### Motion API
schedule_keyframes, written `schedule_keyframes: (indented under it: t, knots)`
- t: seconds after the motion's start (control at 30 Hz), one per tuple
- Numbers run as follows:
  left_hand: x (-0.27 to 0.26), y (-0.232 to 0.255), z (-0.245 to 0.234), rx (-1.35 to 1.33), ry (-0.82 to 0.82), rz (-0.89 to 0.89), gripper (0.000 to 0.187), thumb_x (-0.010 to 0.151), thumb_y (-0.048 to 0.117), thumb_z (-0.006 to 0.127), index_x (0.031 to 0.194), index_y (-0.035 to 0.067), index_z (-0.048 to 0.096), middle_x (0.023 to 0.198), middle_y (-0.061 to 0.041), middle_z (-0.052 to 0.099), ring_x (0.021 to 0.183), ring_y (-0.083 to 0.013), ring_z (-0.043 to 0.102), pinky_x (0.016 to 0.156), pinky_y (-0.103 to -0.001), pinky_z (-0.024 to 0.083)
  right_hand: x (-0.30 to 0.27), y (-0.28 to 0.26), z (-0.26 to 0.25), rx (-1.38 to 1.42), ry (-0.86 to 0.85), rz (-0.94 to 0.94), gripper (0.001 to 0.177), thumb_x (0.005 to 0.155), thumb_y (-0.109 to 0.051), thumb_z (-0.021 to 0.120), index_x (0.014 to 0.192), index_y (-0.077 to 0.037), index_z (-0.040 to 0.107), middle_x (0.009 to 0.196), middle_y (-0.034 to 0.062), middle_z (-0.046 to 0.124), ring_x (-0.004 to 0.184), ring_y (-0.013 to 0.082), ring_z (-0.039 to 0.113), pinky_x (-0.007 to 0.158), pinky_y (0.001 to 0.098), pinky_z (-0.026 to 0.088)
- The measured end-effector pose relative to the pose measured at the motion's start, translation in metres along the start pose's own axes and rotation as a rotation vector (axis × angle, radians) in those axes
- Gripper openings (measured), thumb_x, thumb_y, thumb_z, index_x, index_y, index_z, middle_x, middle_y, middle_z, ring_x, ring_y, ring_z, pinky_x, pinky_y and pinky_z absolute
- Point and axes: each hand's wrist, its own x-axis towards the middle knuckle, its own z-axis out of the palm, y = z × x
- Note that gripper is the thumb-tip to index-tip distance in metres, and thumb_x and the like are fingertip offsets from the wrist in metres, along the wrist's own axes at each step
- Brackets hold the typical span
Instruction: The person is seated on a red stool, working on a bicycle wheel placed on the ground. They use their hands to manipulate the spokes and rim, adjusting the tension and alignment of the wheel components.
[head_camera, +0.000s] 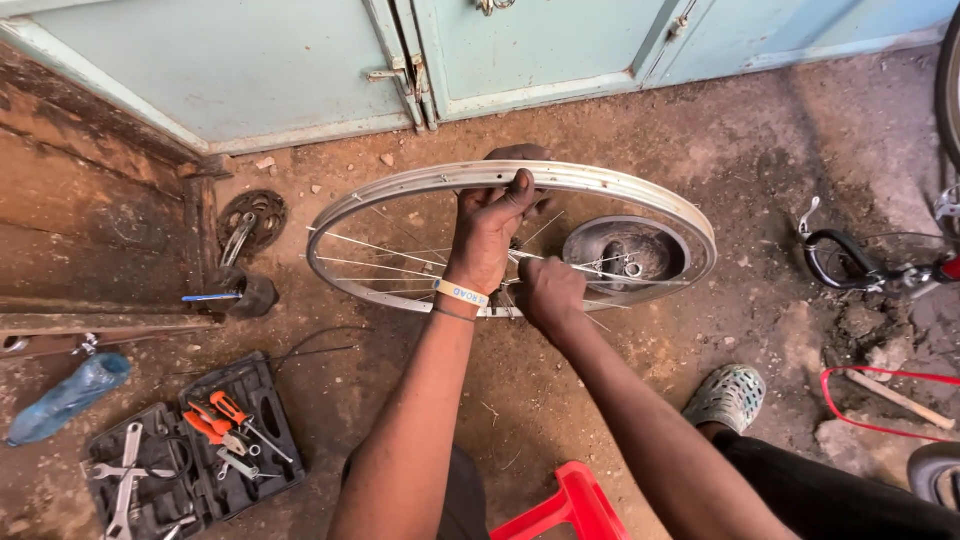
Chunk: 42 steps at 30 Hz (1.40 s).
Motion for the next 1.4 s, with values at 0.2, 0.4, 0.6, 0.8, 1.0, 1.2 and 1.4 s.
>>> schedule_keyframes:
  t: [0.2, 0.4, 0.6, 0.8, 1.0, 1.2, 1.4]
  knots:
    - [0.002, -0.003, -0.008, 0.015, -0.018, 0.005, 0.033, 0.1, 0.04, 0.07, 0.123, 0.017, 0.063, 0.126, -0.005, 0.063, 0.106, -0.0154, 0.064, 0.093, -0.036, 0.057, -0.024, 0.073, -0.007, -0.516, 0.932, -0.341, 0.013, 0.084, -0.019, 0.051, 0.077, -0.011, 0.058, 0.061, 0.0174, 0.046, 0.05, 0.0331, 0.045, 0.045, 0.0431, 0.026]
    - [0.002, -0.002, -0.013, 0.067, -0.019, 0.014, 0.037, 0.101, 0.043, 0.066, 0.124, 0.014, 0.063, 0.122, -0.007, 0.065, 0.103, -0.0151, 0.065, 0.094, -0.036, 0.056, -0.116, 0.088, -0.171, -0.132, 0.415, -0.191, 0.014, 0.087, -0.024, 0.065, 0.081, -0.024, 0.077, 0.066, 0.0029, 0.067, 0.058, 0.0302, 0.07, 0.051, 0.0433, 0.056]
    - [0.002, -0.006, -0.018, 0.033, 0.033, -0.005, 0.04, 0.1, 0.04, 0.069, 0.119, 0.006, 0.063, 0.114, -0.011, 0.067, 0.1, -0.0181, 0.067, 0.092, -0.04, 0.058, -0.132, 0.071, -0.198, 0.278, 0.732, -0.355, 0.008, 0.086, -0.013, 0.081, 0.092, -0.012, 0.075, 0.089, 0.0087, 0.061, 0.085, 0.035, 0.064, 0.066, 0.0424, 0.054]
    - [0.011, -0.037, -0.042, 0.004, 0.083, -0.015, 0.037, 0.097, 0.035, 0.073, 0.114, 0.003, 0.066, 0.105, -0.013, 0.069, 0.096, -0.0215, 0.07, 0.091, -0.043, 0.059, -0.127, 0.058, -0.204, 0.38, 0.928, -0.489, 0.013, 0.088, -0.009, 0.085, 0.09, -0.005, 0.072, 0.136, 0.024, 0.05, 0.118, 0.0482, 0.052, 0.099, 0.0549, 0.045]
    - [0.003, 0.003, -0.009, -0.021, 0.074, 0.021, 0.032, 0.099, 0.032, 0.071, 0.113, 0.003, 0.066, 0.107, -0.014, 0.07, 0.101, -0.0218, 0.07, 0.096, -0.043, 0.055, -0.1, 0.081, -0.181, 0.647, 0.728, -0.508, 0.017, 0.098, -0.025, 0.077, 0.097, -0.011, 0.067, 0.128, 0.013, 0.06, 0.116, 0.0408, 0.059, 0.099, 0.0531, 0.041]
    - [0.006, -0.009, -0.022, 0.038, 0.062, -0.022, 0.046, 0.1, 0.045, 0.069, 0.126, 0.007, 0.065, 0.118, -0.01, 0.068, 0.113, -0.0241, 0.065, 0.108, -0.051, 0.045, -0.068, 0.101, -0.153, 0.777, 0.732, -0.488, 0.019, 0.1, -0.028, 0.078, 0.093, -0.013, 0.068, 0.122, 0.009, 0.057, 0.118, 0.0313, 0.054, 0.106, 0.0538, 0.03]
    - [-0.002, 0.008, -0.017, 0.164, -0.105, -0.092, 0.07, 0.101, 0.064, 0.054, 0.137, 0.004, 0.058, 0.132, -0.023, 0.061, 0.13, -0.0365, 0.054, 0.115, -0.07, 0.018, -0.063, 0.106, -0.158, 0.85, 0.707, -0.489, 0.022, 0.104, -0.025, 0.075, 0.091, -0.01, 0.065, 0.116, 0.0122, 0.054, 0.119, 0.0325, 0.05, 0.108, 0.0587, 0.027]
